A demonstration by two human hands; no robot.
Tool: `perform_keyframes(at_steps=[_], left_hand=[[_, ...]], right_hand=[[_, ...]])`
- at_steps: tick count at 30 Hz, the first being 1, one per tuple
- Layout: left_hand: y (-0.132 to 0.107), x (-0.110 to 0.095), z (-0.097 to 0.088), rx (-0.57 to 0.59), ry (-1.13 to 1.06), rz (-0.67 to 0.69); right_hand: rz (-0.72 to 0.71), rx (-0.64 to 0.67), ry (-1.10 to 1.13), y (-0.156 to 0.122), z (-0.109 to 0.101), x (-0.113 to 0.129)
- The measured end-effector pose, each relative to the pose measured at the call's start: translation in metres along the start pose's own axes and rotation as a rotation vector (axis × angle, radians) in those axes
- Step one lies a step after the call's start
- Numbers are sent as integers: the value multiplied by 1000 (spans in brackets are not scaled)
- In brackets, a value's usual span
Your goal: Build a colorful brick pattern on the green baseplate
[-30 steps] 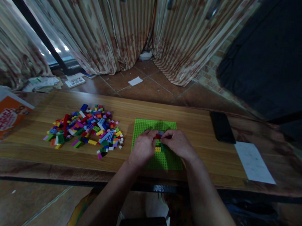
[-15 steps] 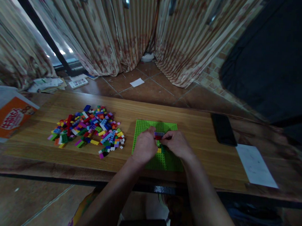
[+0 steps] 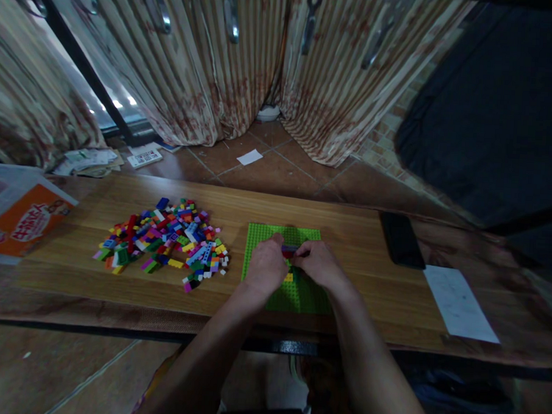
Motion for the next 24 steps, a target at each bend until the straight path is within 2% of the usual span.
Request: perform_keyframes(at_steps=[4, 10, 13, 16, 20, 24], left_hand=[[-4, 3, 2, -6, -32, 10], [-14, 18, -1, -79, -341, 43], [-17, 33, -11, -151, -453, 34], [-16, 57, -24, -286, -521, -9], [-11, 93, -40, -474, -628, -129], [-13, 119, -56, -528, -652, -222]], right_hand=[[25, 36, 42, 0, -1, -4], [-18, 116, 190, -1, -8, -13], [-41, 30, 160, 0, -14, -14], [-41, -89, 85, 2, -19, -16], [-47, -173, 30, 2, -21, -16], [-75, -240, -17, 3, -20, -11]])
Point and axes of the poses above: each hand's wrist, its own y-axis towards the middle knuckle, its own z-axis out of the palm, x = y × z, the point moved 1 cm from there along y, towards the middle knuckle, and after that the axes turned 8 degrees about y, right-handed, at the moved point
